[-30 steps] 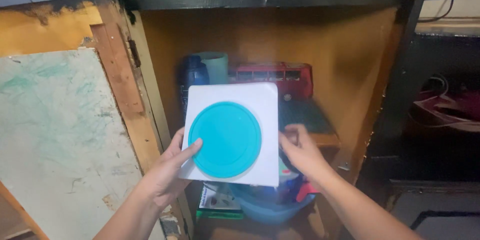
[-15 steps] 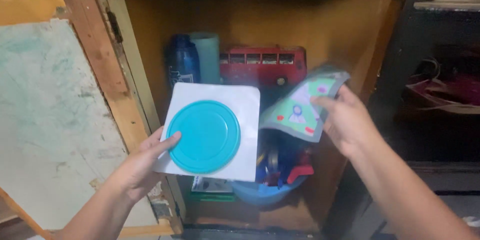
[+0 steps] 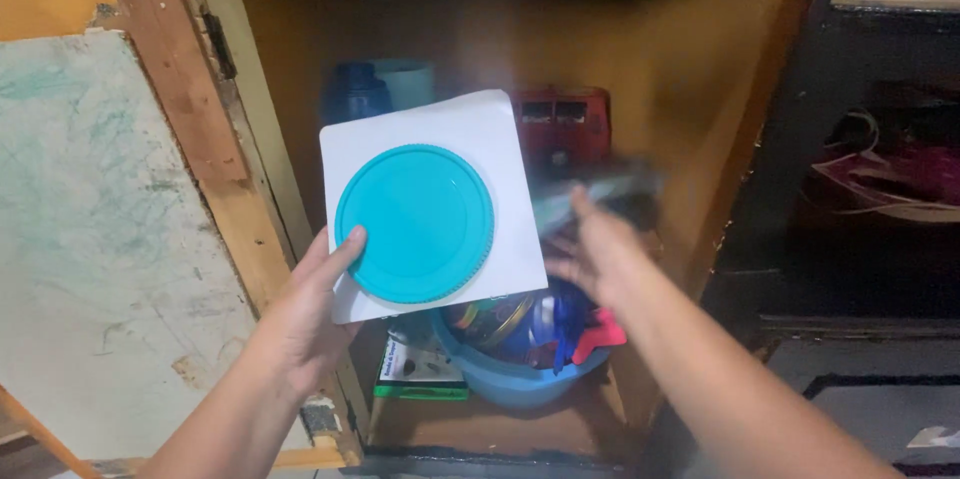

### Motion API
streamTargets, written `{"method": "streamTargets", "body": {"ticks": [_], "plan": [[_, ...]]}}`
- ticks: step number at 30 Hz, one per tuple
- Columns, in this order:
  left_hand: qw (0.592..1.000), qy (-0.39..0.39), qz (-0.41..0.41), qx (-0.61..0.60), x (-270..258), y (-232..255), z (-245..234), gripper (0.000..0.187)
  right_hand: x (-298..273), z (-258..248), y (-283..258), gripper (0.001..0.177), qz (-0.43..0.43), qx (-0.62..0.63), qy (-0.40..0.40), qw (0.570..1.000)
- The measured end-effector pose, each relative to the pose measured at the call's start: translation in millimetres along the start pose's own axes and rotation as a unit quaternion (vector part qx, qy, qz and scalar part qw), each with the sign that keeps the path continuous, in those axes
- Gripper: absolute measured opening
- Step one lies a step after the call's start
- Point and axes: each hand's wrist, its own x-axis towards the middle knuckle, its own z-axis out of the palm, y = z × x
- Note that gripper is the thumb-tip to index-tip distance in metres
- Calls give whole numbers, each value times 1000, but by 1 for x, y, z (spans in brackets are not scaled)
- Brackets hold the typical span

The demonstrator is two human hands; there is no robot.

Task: The person is tidying up toys on a shelf and cleaning a rug with a broom.

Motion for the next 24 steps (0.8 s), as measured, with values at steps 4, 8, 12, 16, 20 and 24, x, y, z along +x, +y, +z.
{"method": "streamTargets", "body": {"ticks": [4, 8, 12, 16, 20, 24], "plan": [[1000, 0, -7, -9, 4, -6, -1, 49, 8, 2, 21, 38, -12, -187, -62, 980], [1000, -22, -5, -8, 7, -11, -2, 49, 56, -17, 30, 32, 1, -194, -81, 978], [999, -42, 9, -13, 10, -10, 0, 50, 161, -59, 42, 37, 34, -96, -112, 989], [1000, -15, -17, -18, 13, -13, 1, 51, 54, -20, 17, 35, -44, -298, -51, 952], [999, -51, -6, -15, 25, -22, -10, 51, 28, -20, 5, 32, -395, -474, -19, 787], [999, -38, -21, -2, 27, -24, -3, 50, 59, -48, 17, 45, -422, -695, 59, 580]]}}
